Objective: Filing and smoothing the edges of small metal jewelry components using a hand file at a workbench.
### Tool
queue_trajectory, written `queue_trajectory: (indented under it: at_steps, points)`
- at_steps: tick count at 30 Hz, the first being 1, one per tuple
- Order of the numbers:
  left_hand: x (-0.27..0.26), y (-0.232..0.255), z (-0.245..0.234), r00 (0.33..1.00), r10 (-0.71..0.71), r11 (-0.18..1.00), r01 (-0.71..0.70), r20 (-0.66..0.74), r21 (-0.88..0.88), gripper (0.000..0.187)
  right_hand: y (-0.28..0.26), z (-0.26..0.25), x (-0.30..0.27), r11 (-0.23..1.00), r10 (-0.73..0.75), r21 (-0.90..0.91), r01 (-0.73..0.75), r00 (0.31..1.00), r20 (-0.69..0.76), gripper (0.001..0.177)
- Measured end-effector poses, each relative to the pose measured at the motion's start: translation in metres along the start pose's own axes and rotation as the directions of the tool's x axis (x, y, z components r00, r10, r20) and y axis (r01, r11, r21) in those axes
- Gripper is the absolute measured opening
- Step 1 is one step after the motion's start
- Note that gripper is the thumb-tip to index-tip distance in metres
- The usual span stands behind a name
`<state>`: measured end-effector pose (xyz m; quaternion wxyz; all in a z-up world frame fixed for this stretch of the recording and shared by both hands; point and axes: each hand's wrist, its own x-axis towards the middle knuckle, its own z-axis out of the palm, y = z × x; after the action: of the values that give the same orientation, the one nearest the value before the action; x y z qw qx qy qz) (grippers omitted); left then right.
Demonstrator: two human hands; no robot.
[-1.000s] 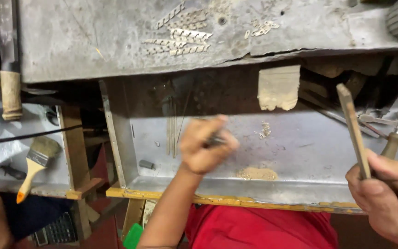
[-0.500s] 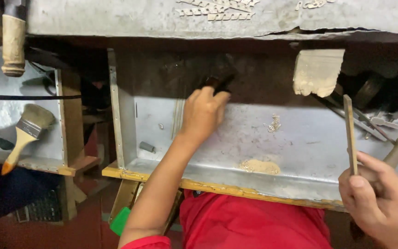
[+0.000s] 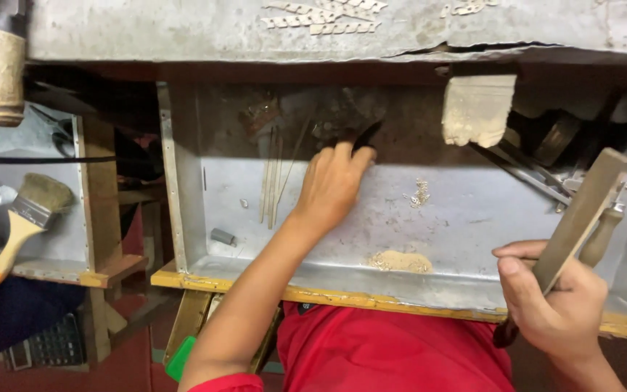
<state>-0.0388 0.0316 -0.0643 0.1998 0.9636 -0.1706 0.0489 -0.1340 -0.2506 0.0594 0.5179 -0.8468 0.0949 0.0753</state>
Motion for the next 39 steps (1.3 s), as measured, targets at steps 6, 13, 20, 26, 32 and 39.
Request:
queue_trajectory:
  at_steps: [6, 13, 20, 26, 32, 39]
  points:
    - [0.003, 0.1, -0.11, 0.95, 0.075, 0.851, -0.22, -0.304, -0.478, 0.008, -0.03, 0.008, 0.022, 0.935, -0.351, -0.038, 0.351, 0.936, 0.018, 0.016]
    - [0.007, 0.126, -0.14, 0.923, 0.161, 0.912, -0.274, -0.35, -0.304, 0.015, -0.058, 0.019, 0.026, 0.902, -0.432, 0.007, 0.432, 0.902, 0.008, 0.019]
    - [-0.004, 0.128, -0.126, 0.949, 0.044, 0.775, -0.229, -0.312, -0.589, 0.02, -0.057, 0.019, 0.022, 0.937, -0.303, 0.18, 0.3, 0.953, -0.015, 0.023]
    - [-0.015, 0.137, -0.107, 0.931, 0.032, 0.662, -0.292, -0.364, -0.69, 0.052, -0.064, 0.022, 0.022, 0.861, -0.182, 0.462, 0.214, 0.977, -0.113, 0.019]
    - [-0.009, 0.142, -0.111, 0.922, 0.042, 0.657, -0.315, -0.384, -0.685, 0.036, -0.07, 0.025, 0.023, 0.843, -0.116, 0.509, 0.173, 0.983, -0.141, 0.02]
    - [-0.007, 0.14, -0.113, 0.931, 0.054, 0.691, -0.296, -0.362, -0.659, 0.031, -0.069, 0.021, 0.025, 0.861, -0.111, 0.488, 0.143, 0.989, -0.094, 0.02]
